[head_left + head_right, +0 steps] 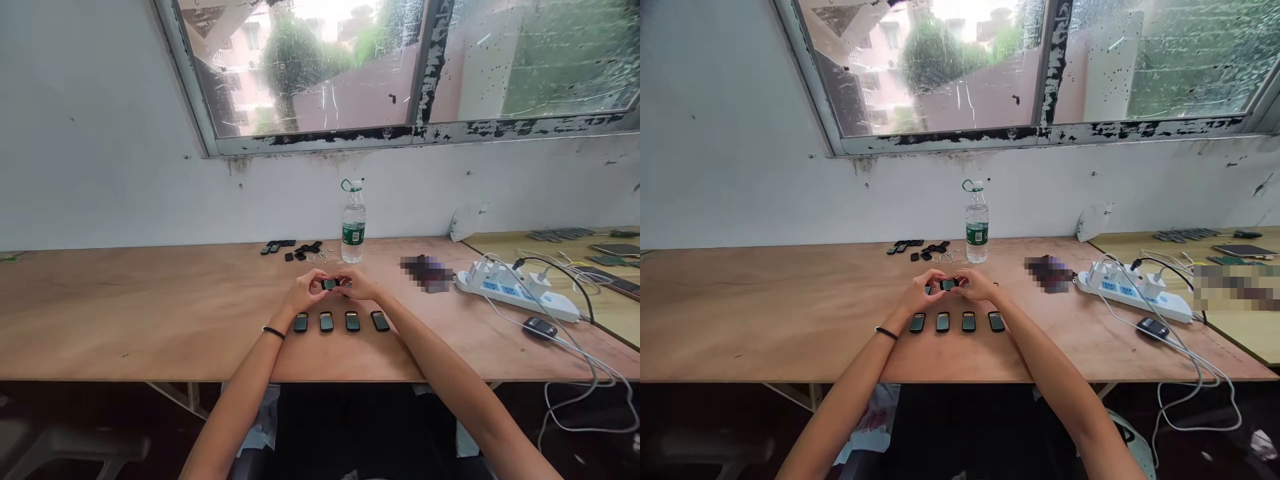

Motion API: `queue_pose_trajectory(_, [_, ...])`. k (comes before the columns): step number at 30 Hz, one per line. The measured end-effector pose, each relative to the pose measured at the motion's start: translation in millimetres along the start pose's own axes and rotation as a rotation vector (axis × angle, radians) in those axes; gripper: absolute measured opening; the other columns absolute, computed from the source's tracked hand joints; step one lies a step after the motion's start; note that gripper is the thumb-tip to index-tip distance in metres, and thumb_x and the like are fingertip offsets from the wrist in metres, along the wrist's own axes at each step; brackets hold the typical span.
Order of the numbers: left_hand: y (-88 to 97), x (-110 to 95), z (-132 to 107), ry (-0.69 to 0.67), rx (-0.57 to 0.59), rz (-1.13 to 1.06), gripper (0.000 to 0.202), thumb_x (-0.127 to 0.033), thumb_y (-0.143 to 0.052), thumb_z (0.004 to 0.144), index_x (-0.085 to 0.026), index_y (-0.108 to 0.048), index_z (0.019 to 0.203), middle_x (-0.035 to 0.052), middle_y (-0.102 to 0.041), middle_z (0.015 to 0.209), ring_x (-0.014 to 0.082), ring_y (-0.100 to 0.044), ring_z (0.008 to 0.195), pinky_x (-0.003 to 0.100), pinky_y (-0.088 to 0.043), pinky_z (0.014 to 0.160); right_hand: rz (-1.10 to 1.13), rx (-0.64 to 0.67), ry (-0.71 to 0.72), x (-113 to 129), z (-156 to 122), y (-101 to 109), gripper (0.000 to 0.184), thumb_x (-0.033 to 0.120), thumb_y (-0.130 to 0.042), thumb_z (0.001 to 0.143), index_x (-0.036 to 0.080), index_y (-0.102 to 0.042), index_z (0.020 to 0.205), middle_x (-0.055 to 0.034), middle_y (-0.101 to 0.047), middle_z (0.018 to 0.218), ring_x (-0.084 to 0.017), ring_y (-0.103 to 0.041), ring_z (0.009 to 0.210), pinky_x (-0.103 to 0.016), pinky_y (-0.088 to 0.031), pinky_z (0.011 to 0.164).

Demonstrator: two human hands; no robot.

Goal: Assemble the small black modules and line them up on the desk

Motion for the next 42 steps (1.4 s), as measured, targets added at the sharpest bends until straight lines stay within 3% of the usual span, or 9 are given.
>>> queue_pose_trajectory(12, [1.6,7.4,1.2,0.008,-0.005,-0.044,0.042,-0.033,-0.082,0.080,-0.024,-0.064,0.117,0.0042,-0.078,0.113,0.0170,-0.071,0.087,0.032,-0.059,0.084,-0.042,-0.004,-0.068,9.5,-0.7,1.2,0.039,0.028,-0.067,0.093,0.023,-0.074,0.132,-0.0083,-0.075,0.118,-0.021,-0.067,0.093,-0.037,-0.056,0.087])
queue_pose_trajectory(18, [2.2,6.2,0.3,-0.006,-0.013,-0.077,0.043,-0.036,-0.082,0.080,-0.024,-0.065,0.117,0.0040,-0.078,0.112,0.0168,-0.072,0.087,0.032,-0.059,0.084,0.053,-0.010,-0.070,9.2,-0.9,0.1,0.038,0.031,-0.068,0.093,0.024,-0.073,0.130,-0.0086,-0.074,0.124,-0.025,-0.069,0.105,-0.041,-0.056,0.094])
queue_pose_trajectory(27, [1.3,9.8,0.6,0.008,-0.013,-0.068,0.045,-0.039,-0.083,0.079,-0.024,-0.066,0.117,0.0047,-0.078,0.111,0.0181,-0.071,0.090,0.033,-0.060,0.087,0.096,-0.019,-0.101,11.0,-1.4,0.1,0.036,0.031,-0.069,0.093,0.021,-0.074,0.127,-0.0084,-0.075,0.121,-0.024,-0.071,0.104,-0.041,-0.058,0.096])
queue_pose_trajectory(42, [0.2,10.0,0.2,0.021,-0.022,-0.145,0.044,-0.040,-0.084,0.078,-0.023,-0.067,0.115,0.0051,-0.078,0.110,0.0179,-0.072,0.088,0.035,-0.061,0.086,0.066,-0.025,-0.018,11.1,-0.2,0.0,0.035,0.031,-0.072,0.091,0.024,-0.077,0.125,-0.0088,-0.075,0.125,-0.027,-0.071,0.108,-0.040,-0.058,0.091])
Point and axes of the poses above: each hand's wrist, its own z-axis towards the middle knuckle, its own y-axis out of the back of the hand, x = y × z, the point moved 6 cm from there along z, towards the middle knuckle
